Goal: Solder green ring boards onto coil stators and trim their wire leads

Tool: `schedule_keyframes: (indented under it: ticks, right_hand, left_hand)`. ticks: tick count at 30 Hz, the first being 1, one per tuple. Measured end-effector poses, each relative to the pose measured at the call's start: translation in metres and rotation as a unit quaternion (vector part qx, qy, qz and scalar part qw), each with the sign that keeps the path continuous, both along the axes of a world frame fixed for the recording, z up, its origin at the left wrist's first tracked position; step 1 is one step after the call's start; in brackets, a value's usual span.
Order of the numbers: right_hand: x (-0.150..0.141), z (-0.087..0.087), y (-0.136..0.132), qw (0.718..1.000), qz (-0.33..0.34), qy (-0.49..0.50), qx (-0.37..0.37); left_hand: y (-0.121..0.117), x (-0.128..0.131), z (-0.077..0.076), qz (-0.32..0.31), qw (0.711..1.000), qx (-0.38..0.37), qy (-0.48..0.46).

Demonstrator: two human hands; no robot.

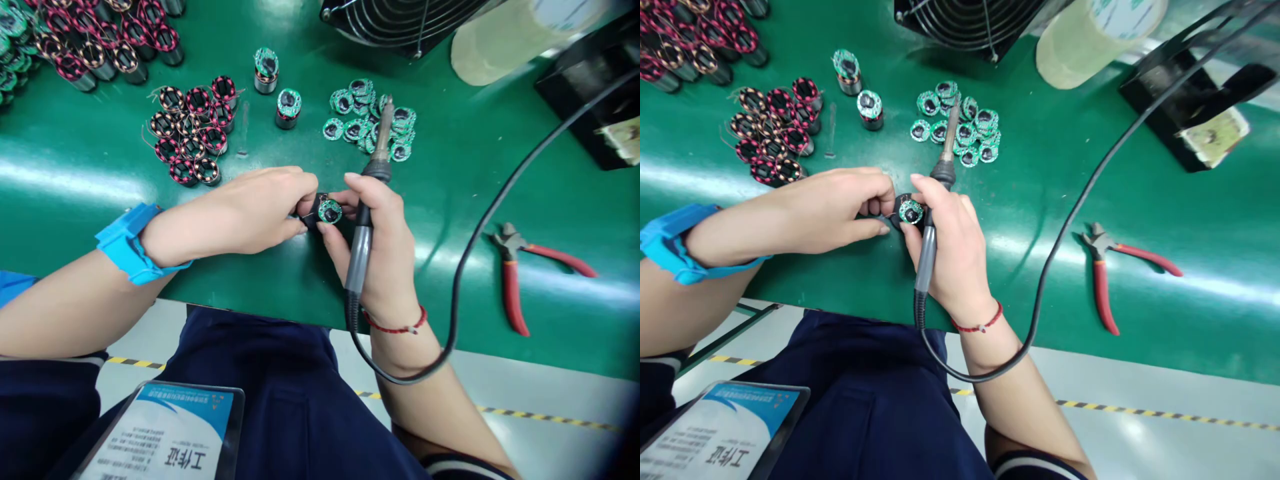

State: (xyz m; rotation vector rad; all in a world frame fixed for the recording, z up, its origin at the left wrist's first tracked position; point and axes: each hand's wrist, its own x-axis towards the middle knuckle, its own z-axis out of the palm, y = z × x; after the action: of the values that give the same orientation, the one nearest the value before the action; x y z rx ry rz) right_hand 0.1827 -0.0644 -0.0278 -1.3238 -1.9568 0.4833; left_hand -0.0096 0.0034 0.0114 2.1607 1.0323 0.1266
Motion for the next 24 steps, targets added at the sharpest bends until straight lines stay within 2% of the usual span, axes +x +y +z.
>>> schedule_keyframes:
  ticks: [11,15,19,24]
  right_hand:
    - [0.003,0.006,-0.002,1.0,0.001,-0.014,0.006]
    - [0.005,0.008,-0.003,0.999,0.002,-0.024,0.034]
    - [0.004,0.011,-0.004,0.994,0.025,-0.055,0.095]
    - [0.004,0.009,-0.004,0.994,-0.021,-0.036,0.098]
  left_hand:
    - [-0.002,0.015,-0.003,0.081,0.985,-0.051,-0.142]
    - [-0.004,0.019,-0.005,0.096,0.984,-0.059,-0.14]
    - [-0.004,0.019,-0.004,0.1,0.984,-0.055,-0.137]
    - [-0.004,0.018,-0.001,0.101,0.986,-0.058,-0.123]
